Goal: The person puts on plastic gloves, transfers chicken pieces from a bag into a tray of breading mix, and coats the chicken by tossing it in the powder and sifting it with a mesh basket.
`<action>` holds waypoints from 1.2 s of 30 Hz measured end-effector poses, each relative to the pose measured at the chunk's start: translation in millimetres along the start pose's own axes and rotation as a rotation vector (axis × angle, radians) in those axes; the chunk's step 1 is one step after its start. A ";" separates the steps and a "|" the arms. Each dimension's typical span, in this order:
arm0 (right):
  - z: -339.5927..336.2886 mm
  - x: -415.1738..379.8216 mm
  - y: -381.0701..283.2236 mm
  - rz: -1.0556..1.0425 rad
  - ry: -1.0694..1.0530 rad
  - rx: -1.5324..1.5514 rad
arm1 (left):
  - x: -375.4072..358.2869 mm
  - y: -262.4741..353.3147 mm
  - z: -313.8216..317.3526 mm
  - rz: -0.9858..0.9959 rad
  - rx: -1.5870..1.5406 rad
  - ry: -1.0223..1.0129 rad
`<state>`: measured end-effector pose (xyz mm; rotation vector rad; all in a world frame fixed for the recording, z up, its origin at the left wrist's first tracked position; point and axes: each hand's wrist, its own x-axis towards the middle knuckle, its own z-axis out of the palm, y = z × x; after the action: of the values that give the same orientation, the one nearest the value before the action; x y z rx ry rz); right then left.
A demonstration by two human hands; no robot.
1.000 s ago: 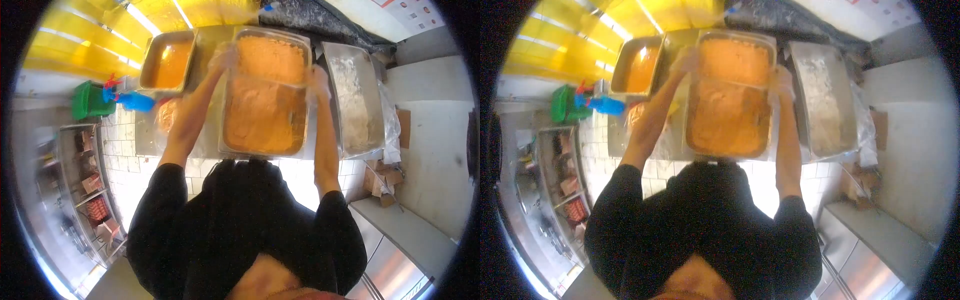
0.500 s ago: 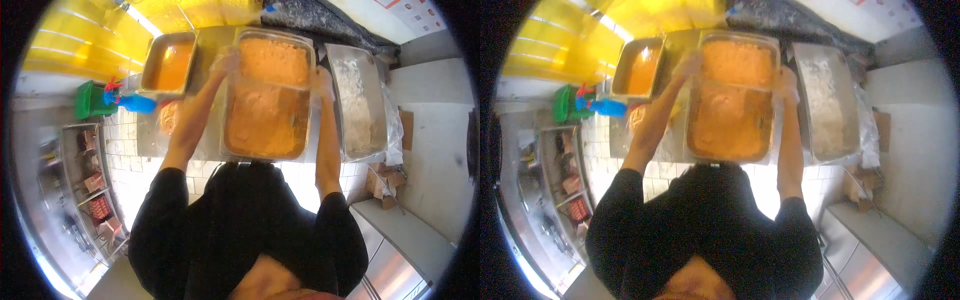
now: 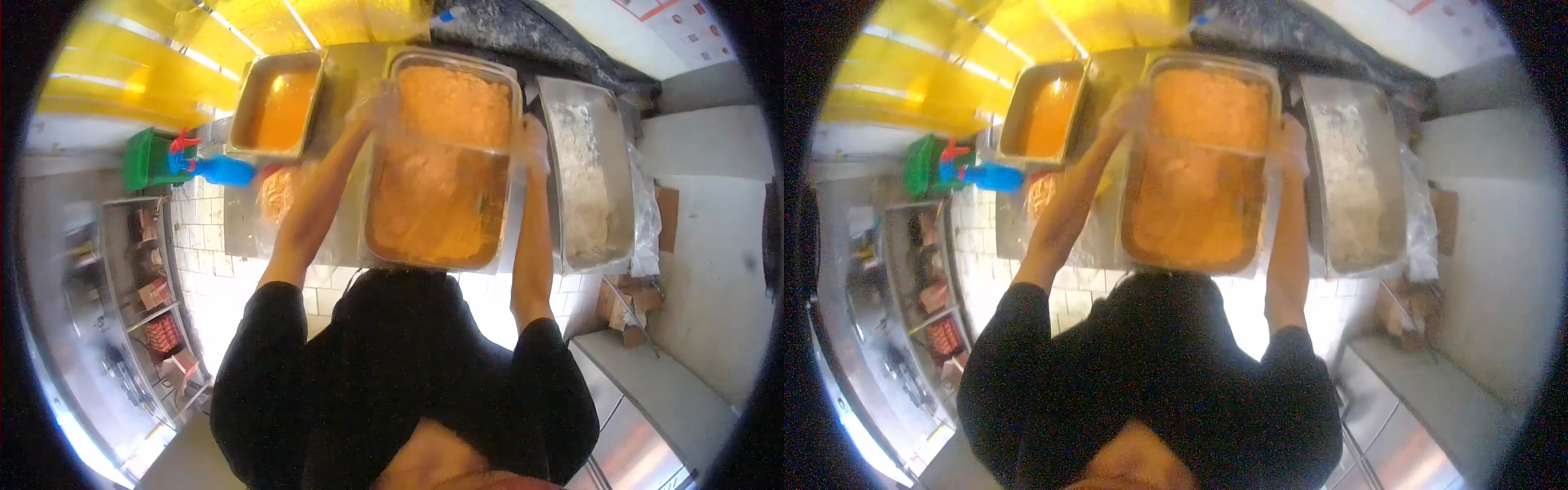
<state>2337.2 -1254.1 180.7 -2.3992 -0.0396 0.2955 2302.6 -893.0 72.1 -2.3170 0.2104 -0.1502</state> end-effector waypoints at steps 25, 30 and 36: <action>24.8 12.9 31.1 -0.169 0.213 -0.011 | 6.2 1.2 15.7 0.179 0.163 0.223; 0.7 2.1 -2.9 -0.049 0.087 -0.086 | 7.9 42.8 65.2 -0.372 -0.745 0.350; 12.0 14.2 13.1 -0.007 0.170 -0.081 | 8.1 40.8 72.3 -0.180 -0.607 0.108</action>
<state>2347.7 -1254.4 160.5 -2.4952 0.0188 0.0877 2318.8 -870.9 -6.7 -2.9358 0.1087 -0.3411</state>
